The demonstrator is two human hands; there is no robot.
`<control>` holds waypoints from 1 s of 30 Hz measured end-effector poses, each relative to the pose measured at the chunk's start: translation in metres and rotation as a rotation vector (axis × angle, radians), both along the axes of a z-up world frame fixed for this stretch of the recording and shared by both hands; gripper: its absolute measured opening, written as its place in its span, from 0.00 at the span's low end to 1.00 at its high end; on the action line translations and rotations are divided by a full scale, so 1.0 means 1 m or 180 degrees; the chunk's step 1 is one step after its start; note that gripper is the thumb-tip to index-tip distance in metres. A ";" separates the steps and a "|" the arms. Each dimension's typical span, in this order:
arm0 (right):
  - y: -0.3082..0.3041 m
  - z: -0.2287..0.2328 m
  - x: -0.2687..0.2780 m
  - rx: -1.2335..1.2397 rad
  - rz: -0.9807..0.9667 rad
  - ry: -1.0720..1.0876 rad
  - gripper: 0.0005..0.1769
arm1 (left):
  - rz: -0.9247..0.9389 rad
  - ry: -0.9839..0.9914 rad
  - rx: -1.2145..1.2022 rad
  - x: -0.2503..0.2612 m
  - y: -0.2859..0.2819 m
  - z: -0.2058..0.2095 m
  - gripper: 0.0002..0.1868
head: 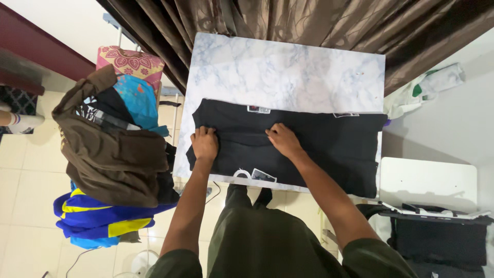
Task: The person picks up a shirt from a pile, spreads it out on a table, and folds it into a compact rectangle before placing it into an open suitcase.
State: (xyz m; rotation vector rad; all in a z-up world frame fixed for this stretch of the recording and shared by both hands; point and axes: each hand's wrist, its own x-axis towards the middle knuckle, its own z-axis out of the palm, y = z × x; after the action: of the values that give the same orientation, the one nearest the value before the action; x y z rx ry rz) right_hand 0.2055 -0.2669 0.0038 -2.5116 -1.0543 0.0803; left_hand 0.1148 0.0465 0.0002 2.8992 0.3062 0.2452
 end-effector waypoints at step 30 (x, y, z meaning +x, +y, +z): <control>-0.218 0.007 0.022 -0.0731 -0.1846 -0.0414 0.08 | -0.2519 0.0336 -0.0793 0.117 -0.298 0.012 0.22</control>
State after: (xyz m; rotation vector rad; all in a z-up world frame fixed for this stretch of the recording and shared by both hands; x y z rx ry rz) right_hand 0.2276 -0.4853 0.0106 -2.9621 -0.3366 -0.1392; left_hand 0.2315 -0.2514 0.0123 2.5437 -0.7315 -0.0773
